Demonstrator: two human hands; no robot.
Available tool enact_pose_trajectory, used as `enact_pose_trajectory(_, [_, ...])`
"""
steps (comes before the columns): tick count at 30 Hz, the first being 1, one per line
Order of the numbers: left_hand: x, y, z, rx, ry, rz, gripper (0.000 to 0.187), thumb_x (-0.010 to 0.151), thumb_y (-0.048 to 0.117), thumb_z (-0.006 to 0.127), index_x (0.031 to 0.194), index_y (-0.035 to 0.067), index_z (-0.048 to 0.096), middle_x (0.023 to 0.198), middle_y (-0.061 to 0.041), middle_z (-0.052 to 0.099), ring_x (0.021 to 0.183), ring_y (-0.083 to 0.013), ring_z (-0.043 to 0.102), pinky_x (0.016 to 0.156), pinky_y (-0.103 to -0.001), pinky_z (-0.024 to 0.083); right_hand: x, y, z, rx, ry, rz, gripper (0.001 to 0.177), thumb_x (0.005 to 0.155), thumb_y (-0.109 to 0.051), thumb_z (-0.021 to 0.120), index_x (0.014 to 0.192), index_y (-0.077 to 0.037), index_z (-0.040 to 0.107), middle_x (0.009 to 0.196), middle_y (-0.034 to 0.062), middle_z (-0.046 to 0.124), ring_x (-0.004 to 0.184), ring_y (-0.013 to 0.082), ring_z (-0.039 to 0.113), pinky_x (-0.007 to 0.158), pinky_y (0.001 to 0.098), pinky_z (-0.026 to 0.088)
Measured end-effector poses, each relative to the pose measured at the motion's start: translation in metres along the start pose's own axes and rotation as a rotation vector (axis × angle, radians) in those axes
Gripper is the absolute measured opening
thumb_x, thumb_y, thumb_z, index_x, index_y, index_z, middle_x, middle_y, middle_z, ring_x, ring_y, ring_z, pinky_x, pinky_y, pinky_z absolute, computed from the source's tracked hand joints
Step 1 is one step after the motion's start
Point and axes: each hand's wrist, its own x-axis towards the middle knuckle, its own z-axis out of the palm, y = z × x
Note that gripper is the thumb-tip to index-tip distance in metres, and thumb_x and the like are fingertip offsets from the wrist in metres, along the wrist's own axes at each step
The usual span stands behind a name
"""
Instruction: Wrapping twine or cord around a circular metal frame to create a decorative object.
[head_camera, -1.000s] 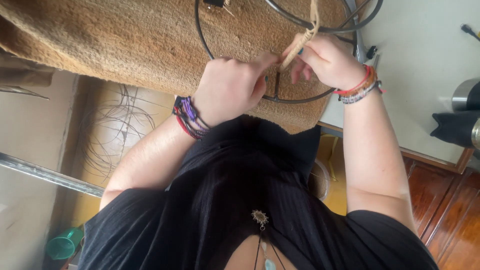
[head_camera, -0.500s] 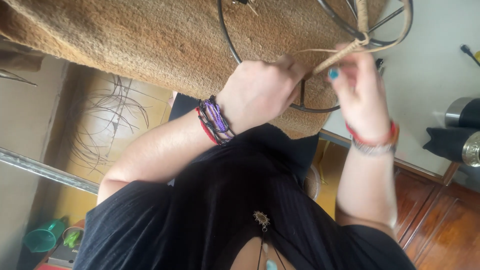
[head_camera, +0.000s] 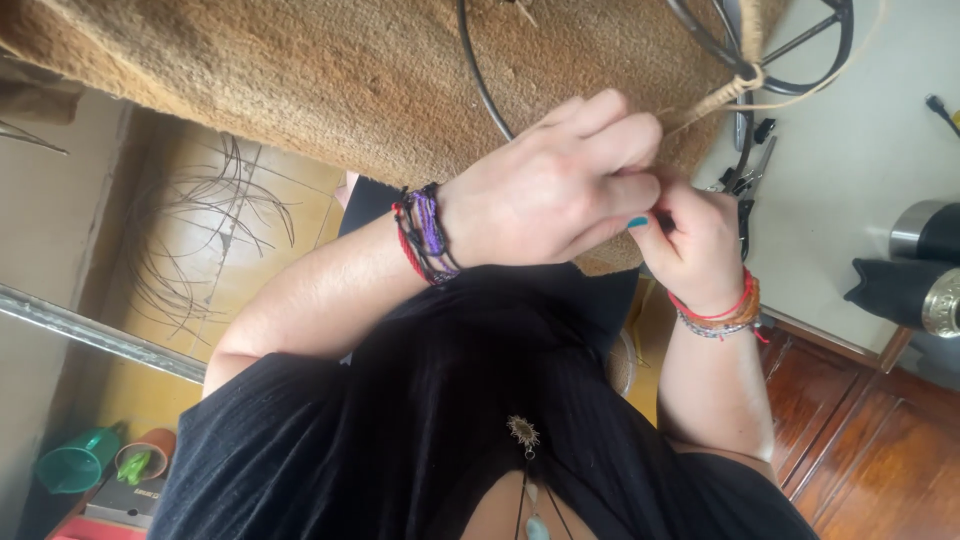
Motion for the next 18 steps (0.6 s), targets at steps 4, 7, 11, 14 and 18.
enact_pose_trajectory(4, [-0.011, 0.01, -0.036, -0.016, 0.068, 0.046, 0.034, 0.111, 0.02, 0.042, 0.091, 0.003, 0.062, 0.109, -0.012, 0.053, 0.117, -0.0364, 0.052, 0.09, -0.05, 0.036, -0.002, -0.006, 0.004, 0.011, 0.084, -0.066, 0.024, 0.112, -0.017, 0.048, 0.102, -0.002, 0.064, 0.076, 0.0058, 0.067, 0.065, 0.0248, 0.061, 0.066, 0.0349, 0.046])
enact_pose_trajectory(7, [-0.042, 0.02, -0.066, -0.092, 0.103, 0.029, 0.033, 0.105, 0.018, 0.04, 0.077, 0.008, 0.055, 0.08, -0.007, 0.049, 0.086, -0.0305, 0.045, 0.081, -0.045, 0.034, -0.006, -0.001, 0.005, 0.089, 0.12, -0.098, 0.031, 0.113, -0.016, 0.046, 0.093, 0.002, 0.062, 0.079, 0.0102, 0.062, 0.071, 0.0241, 0.06, 0.069, 0.0334, 0.045])
enact_pose_trajectory(11, [-0.089, 0.036, -0.084, 0.489, -0.437, -0.634, 0.03, 0.1, 0.035, 0.059, 0.074, 0.021, 0.065, 0.054, 0.003, 0.06, 0.044, -0.0229, 0.058, 0.043, -0.038, 0.044, -0.015, 0.015, 0.005, 0.145, 0.176, -0.142, 0.039, 0.111, -0.019, 0.048, 0.089, 0.01, 0.061, 0.079, 0.0188, 0.057, 0.071, 0.03, 0.052, 0.069, 0.0371, 0.042])
enact_pose_trajectory(14, [-0.073, 0.041, -0.043, 0.452, -0.232, -0.529, 0.024, 0.091, 0.021, 0.067, 0.114, 0.017, 0.071, 0.109, -0.004, 0.069, 0.082, -0.0263, 0.071, 0.057, -0.042, 0.057, -0.017, 0.017, 0.006, 0.14, 0.196, -0.165, 0.042, 0.111, -0.022, 0.047, 0.085, 0.009, 0.06, 0.078, 0.0193, 0.056, 0.071, 0.031, 0.052, 0.068, 0.0378, 0.041])
enact_pose_trajectory(18, [-0.04, 0.026, 0.015, 0.398, -0.029, -0.218, 0.034, 0.108, 0.026, 0.069, 0.139, 0.012, 0.068, 0.143, -0.008, 0.063, 0.141, -0.0341, 0.046, 0.121, -0.053, 0.029, -0.014, 0.002, 0.005, 0.145, 0.233, -0.186, 0.047, 0.113, -0.022, 0.04, 0.08, 0.009, 0.052, 0.077, 0.0224, 0.055, 0.069, 0.0319, 0.052, 0.066, 0.0385, 0.043])
